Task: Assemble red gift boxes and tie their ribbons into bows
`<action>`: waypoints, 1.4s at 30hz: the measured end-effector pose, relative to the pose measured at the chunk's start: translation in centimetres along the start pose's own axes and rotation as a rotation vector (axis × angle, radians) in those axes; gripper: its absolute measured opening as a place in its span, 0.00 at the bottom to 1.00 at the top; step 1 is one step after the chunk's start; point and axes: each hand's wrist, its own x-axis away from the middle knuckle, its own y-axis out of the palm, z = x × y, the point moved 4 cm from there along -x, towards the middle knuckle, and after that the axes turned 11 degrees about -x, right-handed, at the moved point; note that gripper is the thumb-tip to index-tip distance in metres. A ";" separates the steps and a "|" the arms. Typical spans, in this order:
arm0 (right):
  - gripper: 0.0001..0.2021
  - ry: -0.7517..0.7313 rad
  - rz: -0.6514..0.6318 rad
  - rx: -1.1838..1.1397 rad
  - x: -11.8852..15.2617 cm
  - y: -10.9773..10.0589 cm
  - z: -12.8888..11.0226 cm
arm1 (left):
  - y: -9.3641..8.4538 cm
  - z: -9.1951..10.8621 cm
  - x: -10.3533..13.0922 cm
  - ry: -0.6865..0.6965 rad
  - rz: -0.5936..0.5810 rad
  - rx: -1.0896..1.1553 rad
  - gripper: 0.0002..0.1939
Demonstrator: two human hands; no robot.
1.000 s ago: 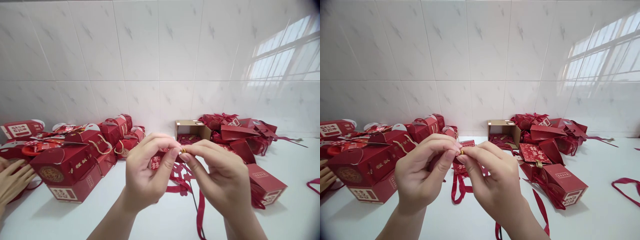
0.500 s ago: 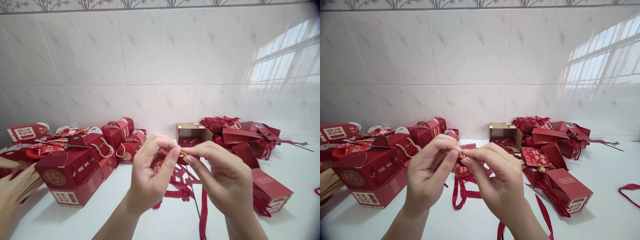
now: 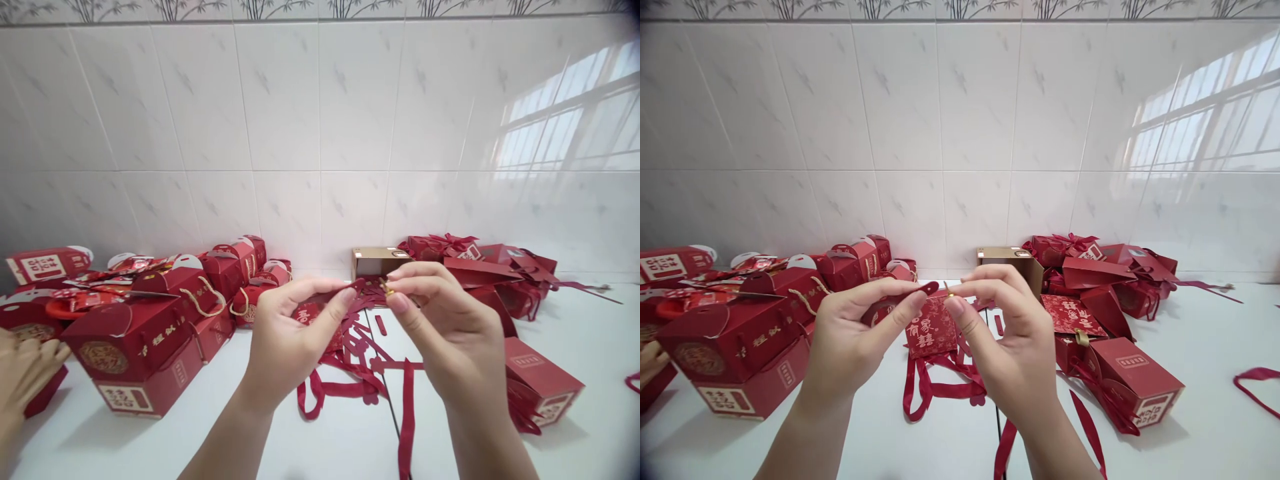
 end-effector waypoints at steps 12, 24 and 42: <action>0.04 0.039 -0.059 0.027 0.4 0.6 0.1 | 0.1 1.0 0.6 0.104 0.082 -0.012 0.04; 0.07 0.070 -0.032 -0.038 0.2 0.7 0.5 | 0.3 1.2 0.5 0.236 0.005 -0.024 0.07; 0.11 -0.072 -0.056 0.011 -0.4 -0.9 -0.3 | 0.2 -16.2 -2.0 -0.233 -0.488 -0.331 0.17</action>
